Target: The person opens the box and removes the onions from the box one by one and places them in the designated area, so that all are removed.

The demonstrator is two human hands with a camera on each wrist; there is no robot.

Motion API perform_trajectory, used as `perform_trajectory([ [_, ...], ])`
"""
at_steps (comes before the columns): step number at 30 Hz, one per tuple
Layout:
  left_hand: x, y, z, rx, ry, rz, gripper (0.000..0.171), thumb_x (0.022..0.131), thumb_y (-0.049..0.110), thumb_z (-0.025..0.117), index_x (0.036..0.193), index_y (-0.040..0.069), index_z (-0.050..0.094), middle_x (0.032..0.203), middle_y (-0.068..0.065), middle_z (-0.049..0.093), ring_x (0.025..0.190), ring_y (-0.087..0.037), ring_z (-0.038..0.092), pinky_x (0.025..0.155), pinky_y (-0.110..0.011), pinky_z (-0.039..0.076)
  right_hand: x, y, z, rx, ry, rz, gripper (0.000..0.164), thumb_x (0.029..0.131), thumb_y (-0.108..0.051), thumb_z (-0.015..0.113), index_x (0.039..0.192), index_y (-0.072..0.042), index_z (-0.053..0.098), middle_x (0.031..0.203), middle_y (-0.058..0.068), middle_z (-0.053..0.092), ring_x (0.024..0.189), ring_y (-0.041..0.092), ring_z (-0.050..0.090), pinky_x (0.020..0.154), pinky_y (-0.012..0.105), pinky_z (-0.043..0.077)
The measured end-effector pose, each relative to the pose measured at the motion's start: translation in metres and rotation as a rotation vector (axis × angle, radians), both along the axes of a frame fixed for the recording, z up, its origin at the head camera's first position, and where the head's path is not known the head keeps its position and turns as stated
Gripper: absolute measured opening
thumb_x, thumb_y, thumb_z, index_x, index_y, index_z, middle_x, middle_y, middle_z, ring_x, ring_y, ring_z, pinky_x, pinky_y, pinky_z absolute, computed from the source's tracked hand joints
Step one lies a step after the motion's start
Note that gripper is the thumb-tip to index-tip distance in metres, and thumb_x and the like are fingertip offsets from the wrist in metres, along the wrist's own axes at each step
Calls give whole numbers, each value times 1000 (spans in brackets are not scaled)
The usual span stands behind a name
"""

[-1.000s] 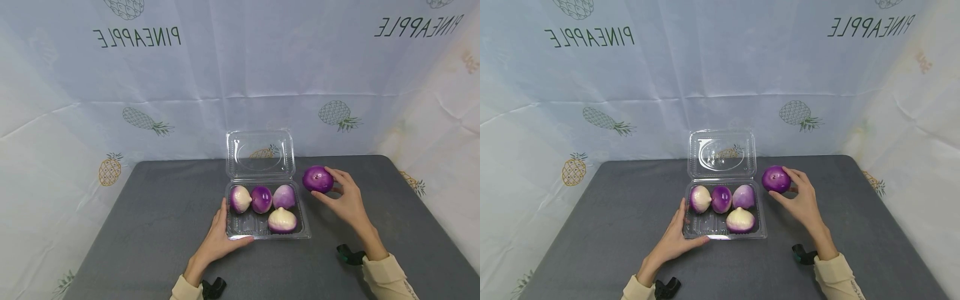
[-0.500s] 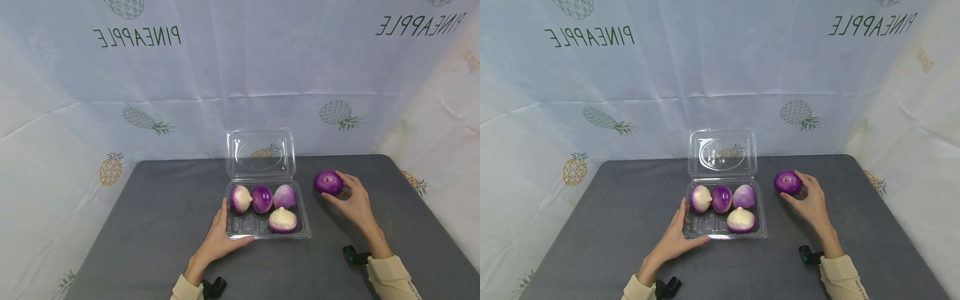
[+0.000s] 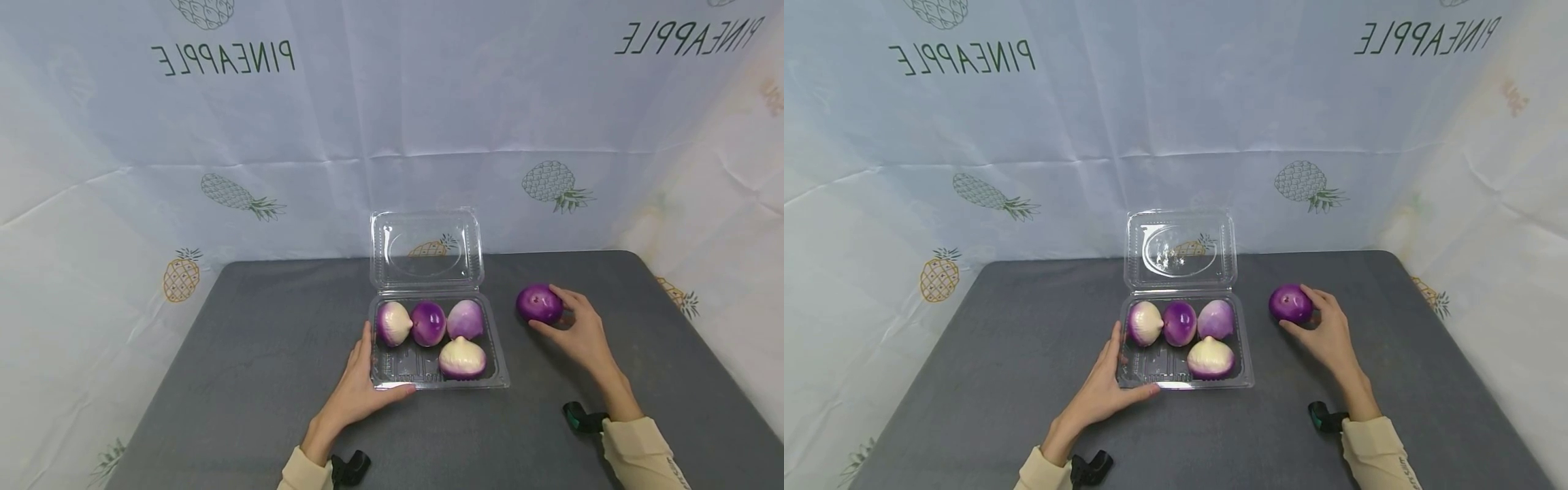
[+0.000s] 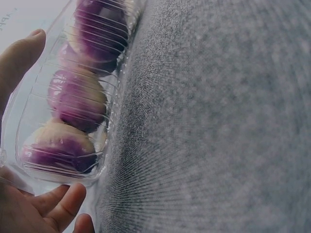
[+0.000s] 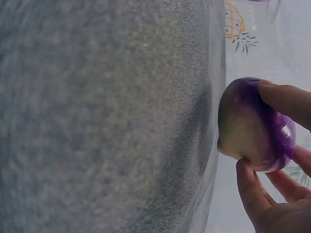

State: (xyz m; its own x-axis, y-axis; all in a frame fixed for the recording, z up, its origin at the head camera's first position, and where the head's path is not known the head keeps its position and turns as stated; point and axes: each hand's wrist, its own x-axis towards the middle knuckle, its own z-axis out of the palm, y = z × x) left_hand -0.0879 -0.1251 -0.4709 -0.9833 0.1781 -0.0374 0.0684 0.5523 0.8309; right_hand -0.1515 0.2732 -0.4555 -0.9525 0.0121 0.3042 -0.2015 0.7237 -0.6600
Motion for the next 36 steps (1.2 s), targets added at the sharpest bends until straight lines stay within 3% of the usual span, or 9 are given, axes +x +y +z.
perform_trajectory([
  [4,-1,0,0,0,5,-1,138,70,53,90,165,8,1,166,-20,27,135,-35,48,113,-59,41,1,0,-2,24,-25,-3,75,81,-12,86,144,9,50,134,36,48,105,53,61,85,63,54],
  [11,-2,0,0,0,-5,-4,138,70,54,90,166,11,0,167,-22,24,146,-38,39,117,-61,35,0,0,-2,39,-32,-3,76,82,-13,86,144,9,49,133,36,49,100,51,64,84,64,55],
  [18,-2,0,0,-3,-1,-3,138,70,54,90,166,11,0,167,-21,25,148,-38,36,119,-61,34,-1,0,-3,33,-51,8,80,82,-15,86,148,8,45,134,36,47,110,54,60,87,64,54],
  [36,-1,-1,0,0,7,-5,138,70,54,90,166,11,0,166,-20,27,140,-35,45,116,-59,38,1,-2,-5,44,-44,26,84,79,-13,87,147,8,43,131,38,49,102,49,59,84,65,51],
])
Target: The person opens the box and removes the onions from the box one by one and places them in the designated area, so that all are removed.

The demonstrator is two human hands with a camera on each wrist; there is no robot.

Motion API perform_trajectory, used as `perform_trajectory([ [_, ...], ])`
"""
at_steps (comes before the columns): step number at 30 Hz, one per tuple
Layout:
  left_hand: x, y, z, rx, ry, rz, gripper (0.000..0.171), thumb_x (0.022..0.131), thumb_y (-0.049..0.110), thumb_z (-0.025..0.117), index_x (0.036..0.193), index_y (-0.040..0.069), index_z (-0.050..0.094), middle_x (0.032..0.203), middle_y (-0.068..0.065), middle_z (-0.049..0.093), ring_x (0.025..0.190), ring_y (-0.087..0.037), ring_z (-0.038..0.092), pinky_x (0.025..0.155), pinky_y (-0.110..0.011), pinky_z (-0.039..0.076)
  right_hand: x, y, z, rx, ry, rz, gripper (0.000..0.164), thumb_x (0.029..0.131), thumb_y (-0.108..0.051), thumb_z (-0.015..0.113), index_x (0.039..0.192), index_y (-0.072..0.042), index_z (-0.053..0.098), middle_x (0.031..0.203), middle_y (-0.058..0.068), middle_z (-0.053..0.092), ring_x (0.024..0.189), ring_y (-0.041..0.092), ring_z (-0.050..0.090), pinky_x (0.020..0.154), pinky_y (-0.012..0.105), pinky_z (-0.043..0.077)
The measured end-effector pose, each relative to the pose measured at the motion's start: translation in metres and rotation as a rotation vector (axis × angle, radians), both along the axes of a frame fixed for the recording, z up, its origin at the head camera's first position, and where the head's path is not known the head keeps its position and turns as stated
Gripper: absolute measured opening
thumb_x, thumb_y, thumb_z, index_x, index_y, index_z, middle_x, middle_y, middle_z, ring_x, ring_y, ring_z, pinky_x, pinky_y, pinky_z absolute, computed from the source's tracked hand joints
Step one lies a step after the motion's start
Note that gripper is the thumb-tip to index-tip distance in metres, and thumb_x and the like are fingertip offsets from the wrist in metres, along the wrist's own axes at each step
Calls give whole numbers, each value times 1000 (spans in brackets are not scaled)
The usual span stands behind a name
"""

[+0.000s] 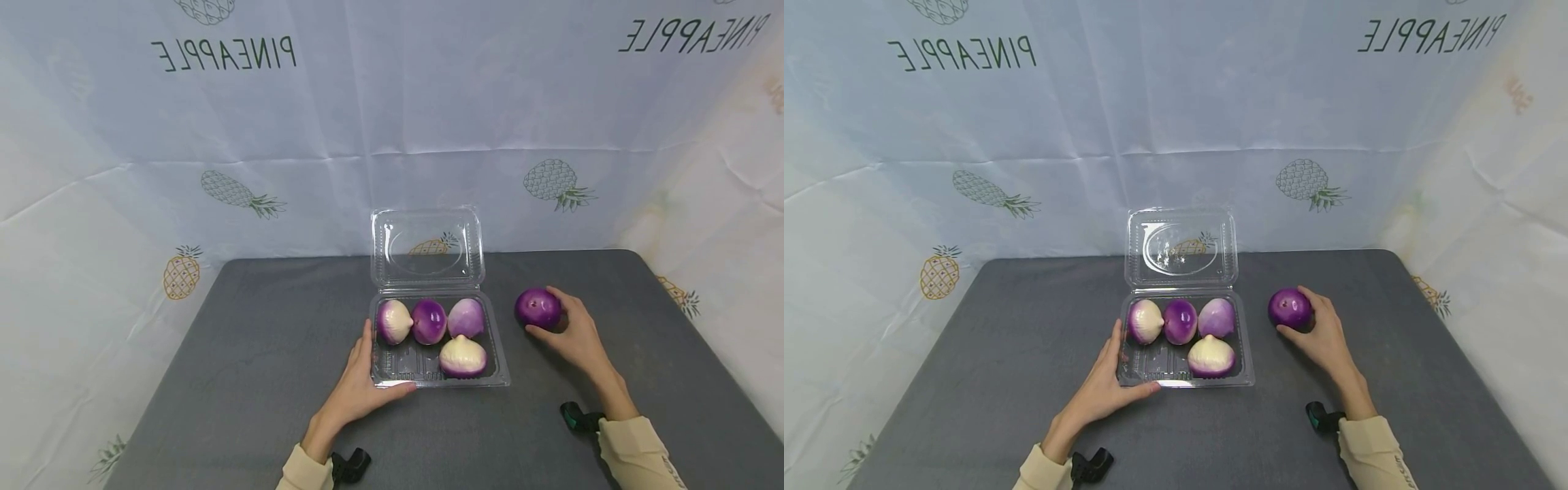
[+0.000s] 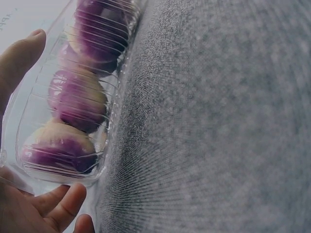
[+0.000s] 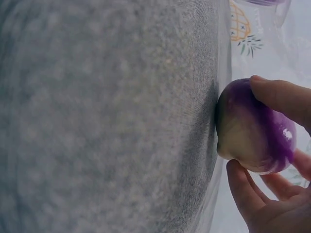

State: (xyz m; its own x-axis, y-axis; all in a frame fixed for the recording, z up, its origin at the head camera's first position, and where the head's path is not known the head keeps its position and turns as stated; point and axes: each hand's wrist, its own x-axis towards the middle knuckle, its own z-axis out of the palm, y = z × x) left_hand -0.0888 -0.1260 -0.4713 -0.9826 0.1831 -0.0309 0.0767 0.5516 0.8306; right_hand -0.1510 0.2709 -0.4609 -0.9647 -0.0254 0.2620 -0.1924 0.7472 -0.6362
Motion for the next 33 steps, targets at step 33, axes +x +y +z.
perform_trajectory([
  [33,-1,0,0,5,-3,0,138,70,53,91,166,10,1,165,-19,29,137,-33,46,115,-58,39,3,4,2,-32,26,-29,79,80,-13,88,145,6,47,135,36,47,115,56,56,92,68,50],
])
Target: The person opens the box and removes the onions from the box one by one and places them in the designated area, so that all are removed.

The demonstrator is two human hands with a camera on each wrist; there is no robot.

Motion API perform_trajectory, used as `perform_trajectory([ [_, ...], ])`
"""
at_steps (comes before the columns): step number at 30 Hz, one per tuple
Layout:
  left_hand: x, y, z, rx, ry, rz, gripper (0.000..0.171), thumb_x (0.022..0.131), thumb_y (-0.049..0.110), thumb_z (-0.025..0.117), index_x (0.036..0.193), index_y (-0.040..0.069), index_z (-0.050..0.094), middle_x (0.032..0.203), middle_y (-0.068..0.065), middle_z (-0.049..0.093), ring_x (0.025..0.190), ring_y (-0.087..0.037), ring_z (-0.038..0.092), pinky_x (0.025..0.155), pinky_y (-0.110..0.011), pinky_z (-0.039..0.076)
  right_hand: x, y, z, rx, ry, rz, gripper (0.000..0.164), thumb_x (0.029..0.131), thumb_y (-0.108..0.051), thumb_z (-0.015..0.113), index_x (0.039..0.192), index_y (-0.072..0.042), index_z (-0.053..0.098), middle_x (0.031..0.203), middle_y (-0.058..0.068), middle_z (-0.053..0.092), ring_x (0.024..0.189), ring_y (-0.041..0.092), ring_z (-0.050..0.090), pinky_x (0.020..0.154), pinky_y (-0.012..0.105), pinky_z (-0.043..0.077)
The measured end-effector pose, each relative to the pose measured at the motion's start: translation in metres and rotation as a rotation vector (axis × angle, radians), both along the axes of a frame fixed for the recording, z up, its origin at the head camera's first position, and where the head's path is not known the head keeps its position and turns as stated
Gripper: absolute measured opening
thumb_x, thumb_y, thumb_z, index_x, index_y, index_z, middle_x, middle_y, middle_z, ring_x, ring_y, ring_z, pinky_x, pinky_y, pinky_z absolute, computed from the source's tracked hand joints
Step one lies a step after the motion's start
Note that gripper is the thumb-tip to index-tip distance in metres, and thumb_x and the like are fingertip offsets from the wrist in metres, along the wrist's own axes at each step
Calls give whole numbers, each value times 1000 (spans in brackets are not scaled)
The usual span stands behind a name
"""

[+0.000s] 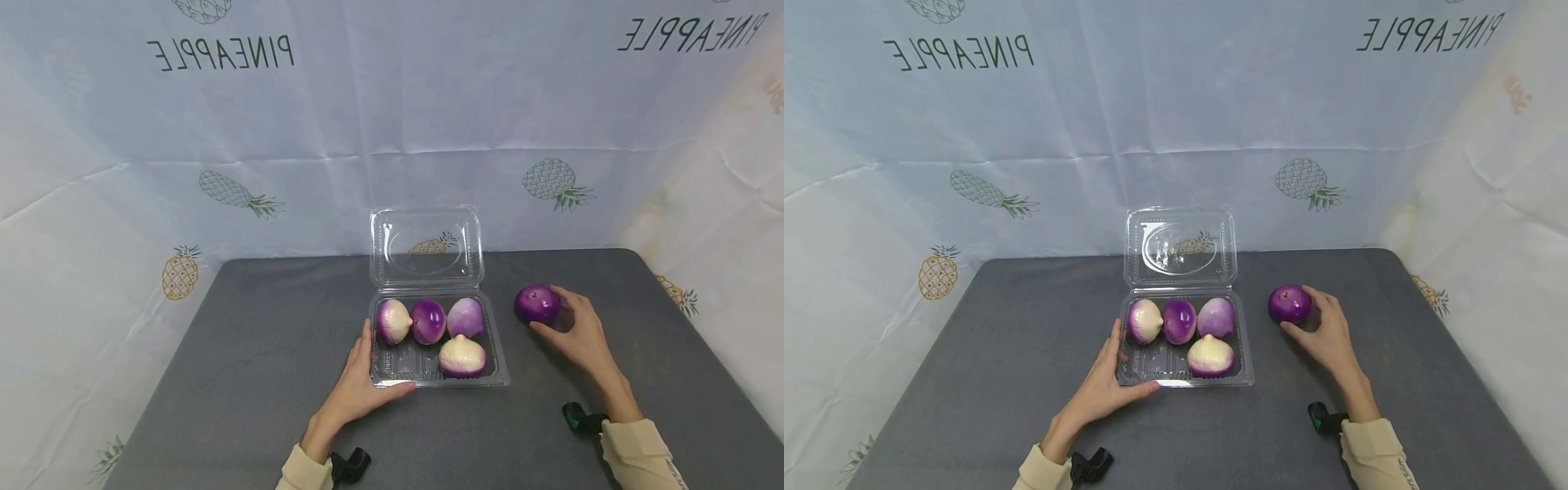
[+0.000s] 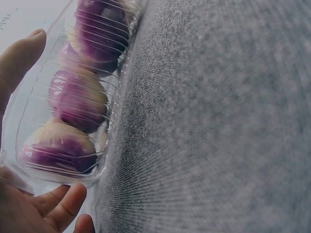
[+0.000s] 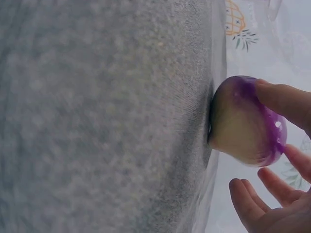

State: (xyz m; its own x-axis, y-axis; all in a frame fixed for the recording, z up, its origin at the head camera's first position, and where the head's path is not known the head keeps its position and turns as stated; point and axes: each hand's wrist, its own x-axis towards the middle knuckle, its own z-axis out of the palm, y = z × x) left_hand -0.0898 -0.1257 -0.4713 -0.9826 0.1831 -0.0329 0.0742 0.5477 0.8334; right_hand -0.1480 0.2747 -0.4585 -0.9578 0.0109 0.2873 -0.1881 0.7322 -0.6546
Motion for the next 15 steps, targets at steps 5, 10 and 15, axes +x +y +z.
perform_trajectory([
  [5,1,0,1,4,-5,2,138,70,53,90,166,11,1,164,-18,30,135,-33,47,114,-57,40,1,0,6,-6,17,-3,77,80,-11,86,145,6,48,137,37,46,115,56,52,93,69,48],
  [10,1,0,1,-1,-4,2,138,70,53,90,166,12,0,165,-20,28,136,-34,48,114,-58,41,2,-3,12,-11,32,3,78,80,-11,87,146,6,48,142,36,45,122,57,48,94,69,46],
  [15,2,0,1,-5,-1,-1,137,70,54,90,166,13,0,166,-20,27,136,-34,49,114,-58,40,5,-10,22,-13,48,4,76,81,-12,86,145,3,50,144,34,46,130,53,46,96,69,46],
])
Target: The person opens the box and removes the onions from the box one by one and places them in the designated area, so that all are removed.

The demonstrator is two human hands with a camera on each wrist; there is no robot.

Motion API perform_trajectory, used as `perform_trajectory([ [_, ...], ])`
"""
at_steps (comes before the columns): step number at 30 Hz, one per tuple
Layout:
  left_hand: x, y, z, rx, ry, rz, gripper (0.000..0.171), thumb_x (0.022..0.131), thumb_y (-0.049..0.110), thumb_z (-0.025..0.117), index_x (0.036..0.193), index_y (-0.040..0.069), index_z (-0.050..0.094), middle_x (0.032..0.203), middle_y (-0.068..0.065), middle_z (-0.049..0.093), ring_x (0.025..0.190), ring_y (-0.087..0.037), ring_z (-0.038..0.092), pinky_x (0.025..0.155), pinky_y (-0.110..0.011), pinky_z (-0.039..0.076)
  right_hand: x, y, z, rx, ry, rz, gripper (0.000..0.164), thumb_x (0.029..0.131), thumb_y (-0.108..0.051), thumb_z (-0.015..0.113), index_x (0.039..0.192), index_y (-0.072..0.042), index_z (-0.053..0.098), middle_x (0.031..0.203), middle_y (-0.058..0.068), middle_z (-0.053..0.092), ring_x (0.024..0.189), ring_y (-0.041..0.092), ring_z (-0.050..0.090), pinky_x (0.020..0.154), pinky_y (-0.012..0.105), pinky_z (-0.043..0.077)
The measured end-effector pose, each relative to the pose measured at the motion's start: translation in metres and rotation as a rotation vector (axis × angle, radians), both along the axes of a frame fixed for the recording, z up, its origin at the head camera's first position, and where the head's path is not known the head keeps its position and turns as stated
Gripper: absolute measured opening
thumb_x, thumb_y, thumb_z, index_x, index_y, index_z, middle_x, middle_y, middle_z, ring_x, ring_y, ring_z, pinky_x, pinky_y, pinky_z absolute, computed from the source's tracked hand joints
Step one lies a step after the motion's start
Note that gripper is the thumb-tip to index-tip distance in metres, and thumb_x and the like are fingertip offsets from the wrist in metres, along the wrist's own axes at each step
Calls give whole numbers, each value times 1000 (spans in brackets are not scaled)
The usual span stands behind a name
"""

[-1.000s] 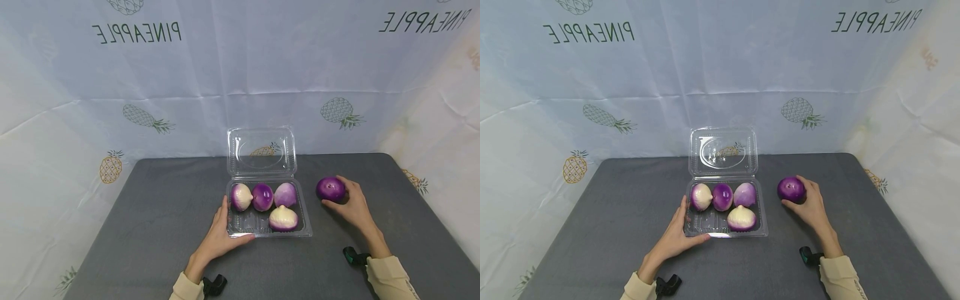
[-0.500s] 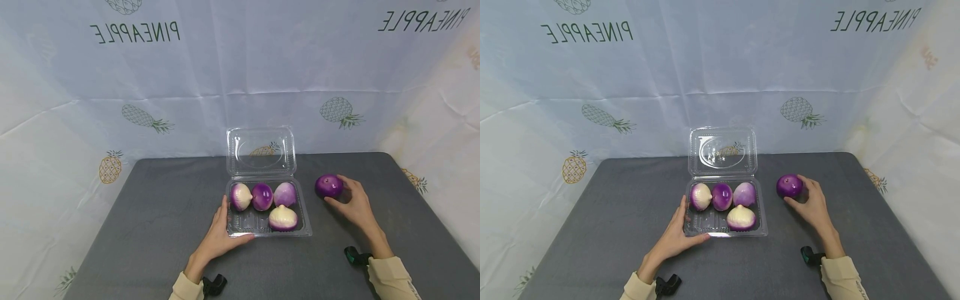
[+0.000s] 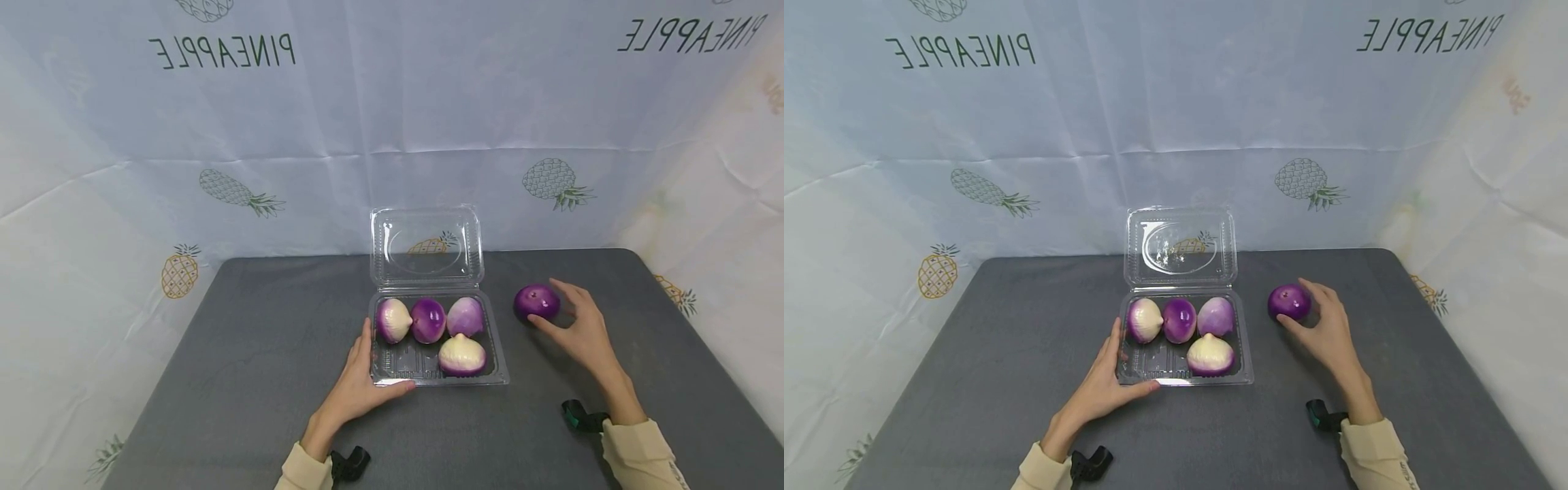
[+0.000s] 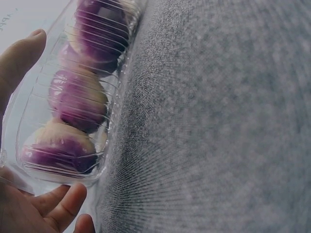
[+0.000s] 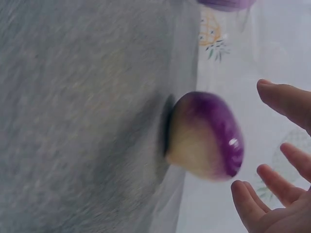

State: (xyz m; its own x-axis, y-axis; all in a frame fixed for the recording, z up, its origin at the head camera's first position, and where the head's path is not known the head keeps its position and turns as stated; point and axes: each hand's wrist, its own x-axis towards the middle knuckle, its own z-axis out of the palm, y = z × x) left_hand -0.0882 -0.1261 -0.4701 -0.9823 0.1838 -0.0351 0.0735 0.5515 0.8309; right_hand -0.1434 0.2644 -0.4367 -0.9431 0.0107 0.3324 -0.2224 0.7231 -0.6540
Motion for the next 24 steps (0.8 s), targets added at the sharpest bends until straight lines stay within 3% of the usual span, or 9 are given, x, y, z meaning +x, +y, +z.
perform_trajectory([
  [6,0,0,0,-2,7,0,137,70,54,90,166,12,1,166,-20,27,138,-35,47,115,-58,40,3,-12,10,-9,-22,16,76,83,-20,86,147,1,50,144,31,48,127,50,51,99,64,47],
  [8,0,0,0,-2,6,-1,137,70,54,90,166,13,0,167,-20,26,140,-35,45,116,-58,38,5,-16,14,-11,-22,31,76,83,-22,86,147,-1,50,143,30,50,123,48,56,100,46,55],
  [10,0,0,0,0,7,-1,137,70,54,90,166,12,0,167,-20,26,143,-36,43,117,-59,37,8,-20,18,-19,-25,45,76,83,-25,86,147,-4,52,142,27,54,119,46,59,97,27,56],
  [11,0,0,0,2,6,-2,137,70,54,90,166,13,0,167,-20,25,144,-36,42,118,-59,37,9,-23,20,-23,-27,52,76,83,-26,86,147,-5,52,141,25,55,118,44,60,94,25,55],
  [13,-1,0,0,3,7,-3,138,70,54,90,166,12,0,167,-20,26,144,-36,42,118,-59,36,11,-28,24,-27,-34,68,75,83,-28,86,147,-7,54,142,24,57,120,44,59,96,29,53],
  [16,-1,0,0,6,7,-4,138,70,54,90,166,10,1,167,-21,26,143,-36,43,118,-59,36,12,-36,28,-35,-41,100,73,83,-29,85,146,-8,55,144,24,56,128,47,53,100,62,47],
  [18,-1,0,0,6,9,-5,138,70,54,90,165,9,1,166,-21,26,142,-36,43,117,-59,37,12,-41,29,-29,-31,127,73,82,-28,85,145,-6,56,145,25,56,133,50,49,100,74,40],
  [21,0,0,0,6,8,-5,138,70,53,90,166,10,1,166,-20,27,141,-35,43,118,-58,37,11,-50,28,-23,4,165,71,81,-25,86,142,-2,58,144,26,57,134,50,49,104,73,38],
  [24,0,0,1,5,6,-4,138,70,54,90,166,11,1,166,-20,26,143,-35,42,118,-58,36,10,-58,27,-4,43,193,68,80,-22,87,138,0,61,139,25,62,129,44,56,102,65,45],
])
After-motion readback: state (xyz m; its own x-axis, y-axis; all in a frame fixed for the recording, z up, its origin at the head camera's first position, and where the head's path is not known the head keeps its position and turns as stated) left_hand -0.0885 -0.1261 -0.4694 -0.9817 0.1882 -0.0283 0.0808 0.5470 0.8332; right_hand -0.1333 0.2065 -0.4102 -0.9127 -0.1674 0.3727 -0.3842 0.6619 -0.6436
